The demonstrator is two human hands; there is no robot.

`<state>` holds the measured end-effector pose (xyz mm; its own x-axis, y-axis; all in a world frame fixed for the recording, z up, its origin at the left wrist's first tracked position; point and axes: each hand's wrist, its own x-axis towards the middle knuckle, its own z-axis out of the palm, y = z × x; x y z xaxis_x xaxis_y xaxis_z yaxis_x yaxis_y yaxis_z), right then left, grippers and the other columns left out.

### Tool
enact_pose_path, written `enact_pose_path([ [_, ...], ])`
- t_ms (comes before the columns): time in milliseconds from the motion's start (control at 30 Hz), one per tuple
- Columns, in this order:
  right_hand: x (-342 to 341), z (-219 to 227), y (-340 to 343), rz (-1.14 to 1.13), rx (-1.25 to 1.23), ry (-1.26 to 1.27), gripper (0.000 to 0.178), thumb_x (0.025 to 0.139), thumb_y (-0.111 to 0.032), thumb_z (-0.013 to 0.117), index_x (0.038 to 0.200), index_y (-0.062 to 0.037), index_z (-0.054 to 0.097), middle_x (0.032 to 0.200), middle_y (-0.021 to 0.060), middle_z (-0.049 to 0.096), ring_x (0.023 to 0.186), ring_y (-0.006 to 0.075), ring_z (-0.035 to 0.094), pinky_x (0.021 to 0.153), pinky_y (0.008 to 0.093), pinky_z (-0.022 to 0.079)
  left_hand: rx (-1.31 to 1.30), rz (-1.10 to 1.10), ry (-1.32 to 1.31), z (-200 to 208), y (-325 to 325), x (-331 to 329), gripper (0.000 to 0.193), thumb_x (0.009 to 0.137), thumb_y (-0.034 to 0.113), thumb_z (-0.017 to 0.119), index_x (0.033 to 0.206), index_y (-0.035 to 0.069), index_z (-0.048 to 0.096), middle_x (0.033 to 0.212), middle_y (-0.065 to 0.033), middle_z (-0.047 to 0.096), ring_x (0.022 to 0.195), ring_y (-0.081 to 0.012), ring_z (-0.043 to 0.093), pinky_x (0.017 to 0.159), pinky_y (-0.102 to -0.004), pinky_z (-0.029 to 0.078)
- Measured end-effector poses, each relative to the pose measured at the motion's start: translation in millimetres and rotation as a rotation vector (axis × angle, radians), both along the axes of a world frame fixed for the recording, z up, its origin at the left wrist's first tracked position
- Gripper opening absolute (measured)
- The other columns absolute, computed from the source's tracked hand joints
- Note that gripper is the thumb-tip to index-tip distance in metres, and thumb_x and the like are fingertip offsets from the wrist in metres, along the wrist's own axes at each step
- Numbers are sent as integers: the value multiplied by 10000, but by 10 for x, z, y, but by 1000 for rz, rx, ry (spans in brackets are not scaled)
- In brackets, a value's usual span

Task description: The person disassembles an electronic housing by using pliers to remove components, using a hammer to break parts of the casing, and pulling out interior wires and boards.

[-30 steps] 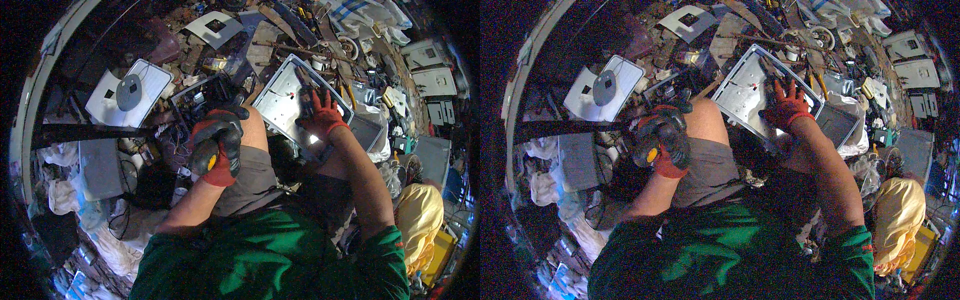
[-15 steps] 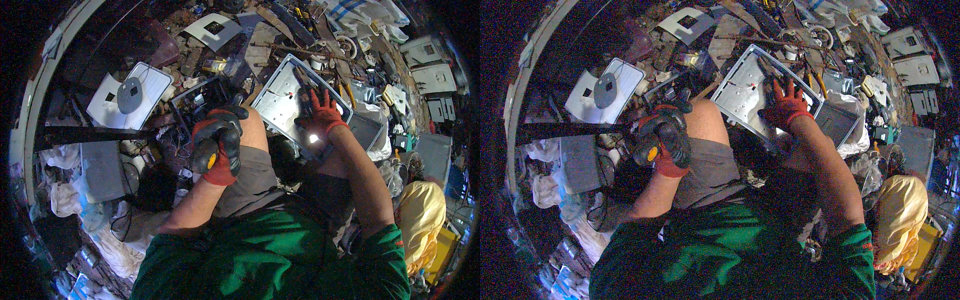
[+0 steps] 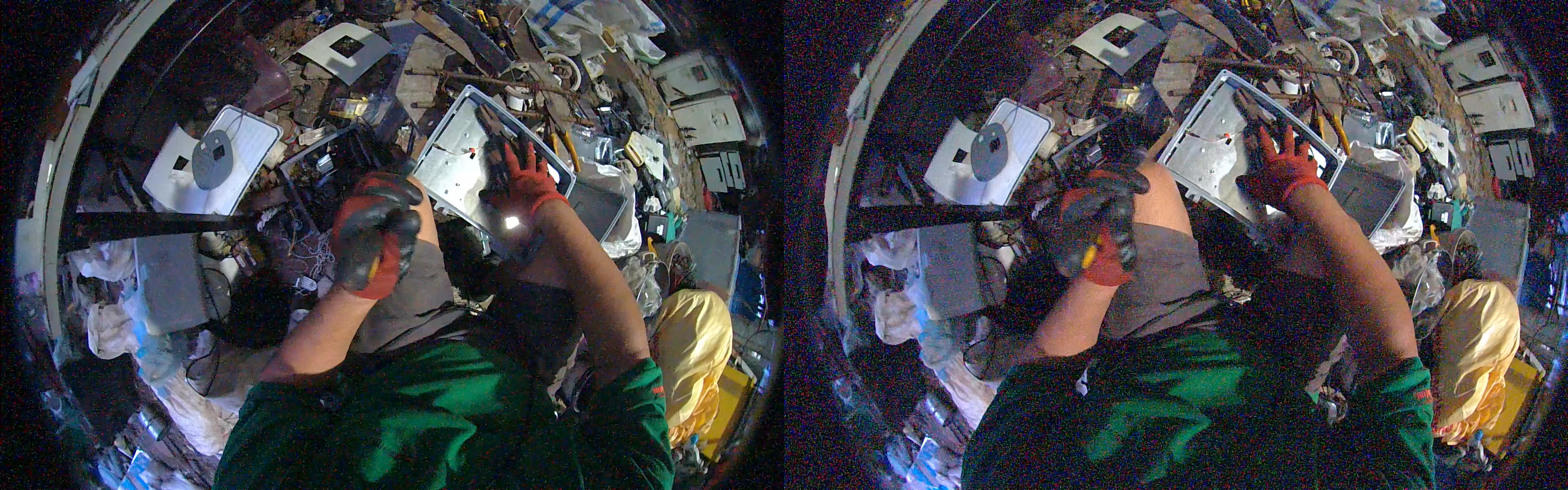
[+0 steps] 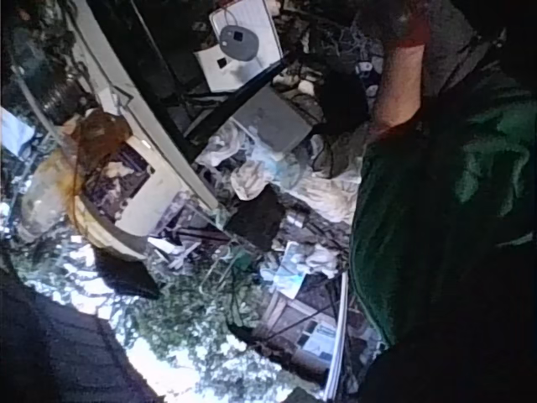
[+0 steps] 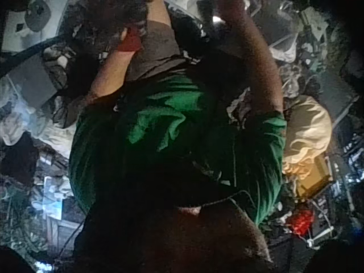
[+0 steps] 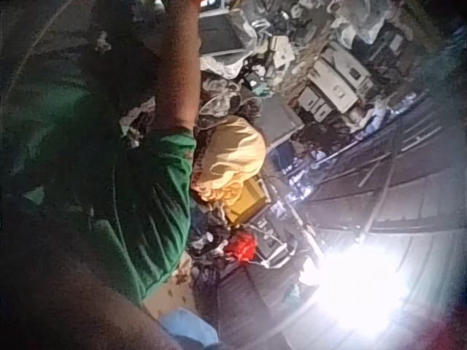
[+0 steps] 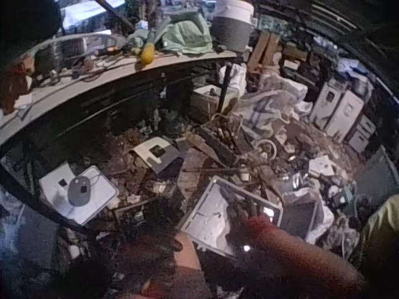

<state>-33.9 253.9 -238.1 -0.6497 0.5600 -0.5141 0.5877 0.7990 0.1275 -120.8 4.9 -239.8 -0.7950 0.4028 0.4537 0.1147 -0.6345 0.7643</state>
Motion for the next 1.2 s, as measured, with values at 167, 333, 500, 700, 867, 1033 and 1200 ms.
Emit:
enact_pose_path([
  [167, 55, 113, 87, 86, -103, 100, 1042, 719, -566, 693, 1509, -222, 106, 1515, 311, 40, 1358, 509, 212, 1088, 496, 299, 107, -266, -314, -11, 40, -21, 190, 826, 24, 649, 1007, 43, 596, 965, -123, 611, 890, -272, 592, 787, -354, 509],
  [333, 201, 249, 711, 73, -158, 930, 558, 818, -194, 650, 1320, -41, 460, 1216, 212, 554, 1183, 361, 514, 1004, 389, 411, 67, 96, 58, -129, 315, -72, 175, 890, 138, 589, 1003, 4, 580, 963, -117, 618, 867, -229, 593, 781, -337, 499],
  [500, 110, -135, 1543, -439, -77, 682, 558, 819, -215, 707, 1286, -35, 461, 1298, 205, 524, 1206, 326, 511, 996, 383, 409, -1, 55, -14, -507, 109, -360, 248, 916, 212, 577, 1085, 39, 526, 1024, -91, 599, 920, -189, 573, 811, -329, 468],
  [700, 397, -1097, 2432, -394, -346, 421, 663, 861, -460, 606, 1314, -47, 355, 1310, 174, 521, 1217, 283, 487, 1010, 397, 385, -379, 369, -14, -164, 258, -159, 282, 947, 261, 502, 1151, 71, 462, 1081, -71, 548, 1002, -199, 521, 892, -343, 392],
  [867, 98, -719, 1880, -370, -217, 410, 722, 777, -496, 693, 1272, -48, 418, 1250, 161, 569, 1161, 301, 533, 963, 384, 425, -763, 185, -51, -475, -126, -184, 454, 976, 306, 401, 1369, 80, 374, 1364, -82, 449, 1259, -230, 414, 1124, -390, 229],
  [1033, 548, -765, 2039, -508, -270, 756, 847, 685, -480, 797, 1309, -41, 430, 1233, 165, 584, 1132, 275, 556, 925, 366, 451, -475, 295, -6, -375, 90, -284, 250, 931, 251, 482, 1123, 92, 501, 1071, -59, 550, 997, -187, 521, 909, -347, 398],
  [1200, 949, -722, 1982, -559, -476, 1065, 428, 886, -262, 630, 1225, -16, 537, 1118, 123, 637, 996, 251, 601, 865, 346, 486, -569, 464, 247, -482, -58, -617, 281, 919, 249, 505, 1145, 85, 539, 1101, -92, 575, 1012, -215, 558, 896, -369, 448],
])
